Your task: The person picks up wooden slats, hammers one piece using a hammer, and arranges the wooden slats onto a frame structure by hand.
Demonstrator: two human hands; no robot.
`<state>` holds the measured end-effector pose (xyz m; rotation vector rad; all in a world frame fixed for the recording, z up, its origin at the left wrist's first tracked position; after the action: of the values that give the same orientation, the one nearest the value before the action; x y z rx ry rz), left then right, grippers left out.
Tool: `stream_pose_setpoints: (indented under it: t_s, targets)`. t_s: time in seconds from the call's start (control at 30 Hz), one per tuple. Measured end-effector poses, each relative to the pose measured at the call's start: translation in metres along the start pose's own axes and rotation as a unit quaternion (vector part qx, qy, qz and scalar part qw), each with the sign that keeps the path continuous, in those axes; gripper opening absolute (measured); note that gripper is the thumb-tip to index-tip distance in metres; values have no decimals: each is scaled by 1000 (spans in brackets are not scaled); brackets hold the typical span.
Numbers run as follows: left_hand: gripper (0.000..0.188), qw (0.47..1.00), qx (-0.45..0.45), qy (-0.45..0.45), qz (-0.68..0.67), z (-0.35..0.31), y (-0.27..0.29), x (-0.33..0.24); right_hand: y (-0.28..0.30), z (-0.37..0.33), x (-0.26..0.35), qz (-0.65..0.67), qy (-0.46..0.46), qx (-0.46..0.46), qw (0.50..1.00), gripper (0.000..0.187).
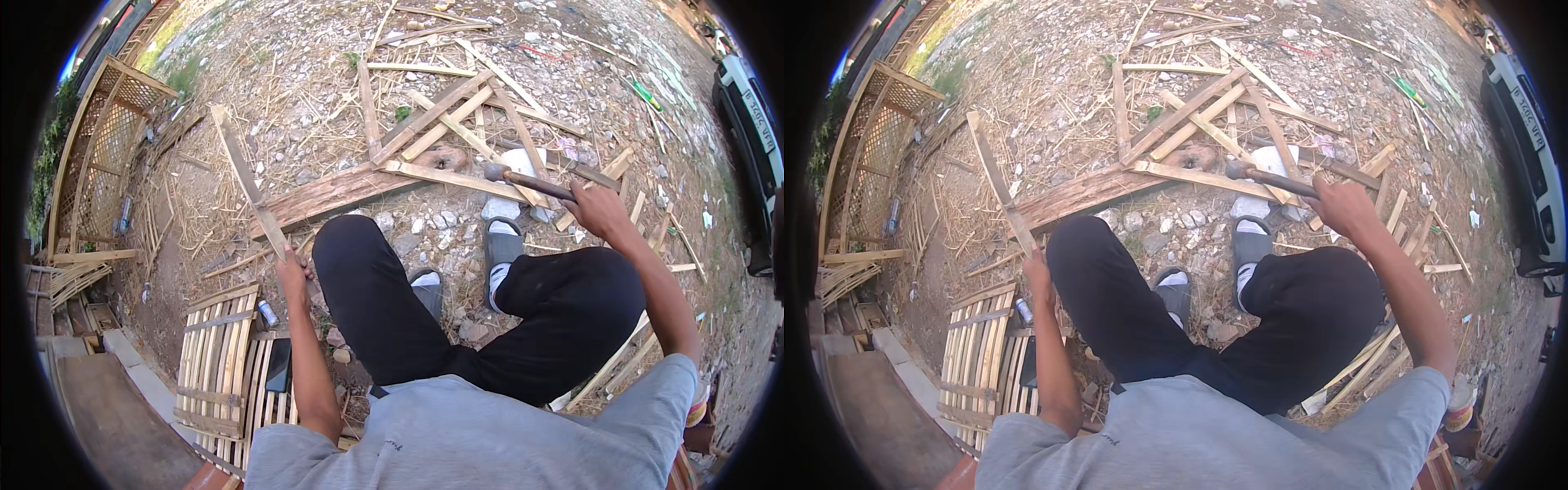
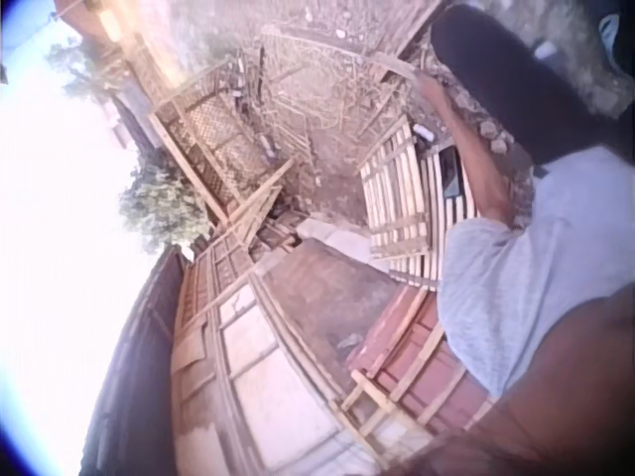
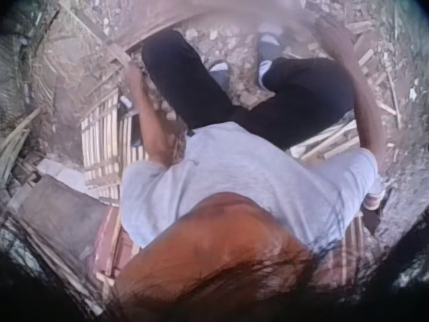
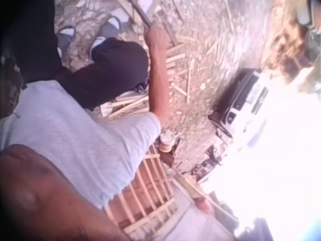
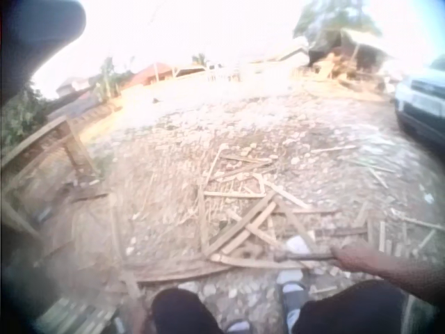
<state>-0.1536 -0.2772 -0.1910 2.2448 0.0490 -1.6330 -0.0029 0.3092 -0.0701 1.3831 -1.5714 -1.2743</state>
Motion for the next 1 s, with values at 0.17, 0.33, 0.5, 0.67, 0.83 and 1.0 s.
stream_pose_setpoints:
  t_s: [0.17,0.33,0.5,0.67,0.83,1.0]
  targets:
    - [37,994,55,-95,-3,7,-49,-111,-160,-147,-42,243,-211,51,945,37]
    - [41,964,201,-164,-56,-22,-143,-216,-277,-234,-11,349,-312,114,876,35]
    - [38,926,333,-159,-84,-58,-232,-275,-333,-269,12,381,-347,151,844,34]
    - [36,915,387,-84,-80,-45,-304,-277,-343,-282,14,379,-357,158,839,33]
    - [31,925,373,2,-76,-27,-367,-239,-334,-268,14,371,-334,139,855,32]
    - [36,924,367,26,-104,-19,-413,-198,-234,-186,-14,341,-268,-80,897,32]
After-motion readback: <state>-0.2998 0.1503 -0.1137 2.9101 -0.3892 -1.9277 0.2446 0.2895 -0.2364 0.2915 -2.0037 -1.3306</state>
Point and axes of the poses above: each hand's wrist, its own z-axis towards the middle knuckle, its own y-axis out of the back of the hand, x = y × z, the point moved 10 cm from there along z, towards the middle knuckle, and after that the axes turned 3 degrees about -y, right-handed, at the moved point
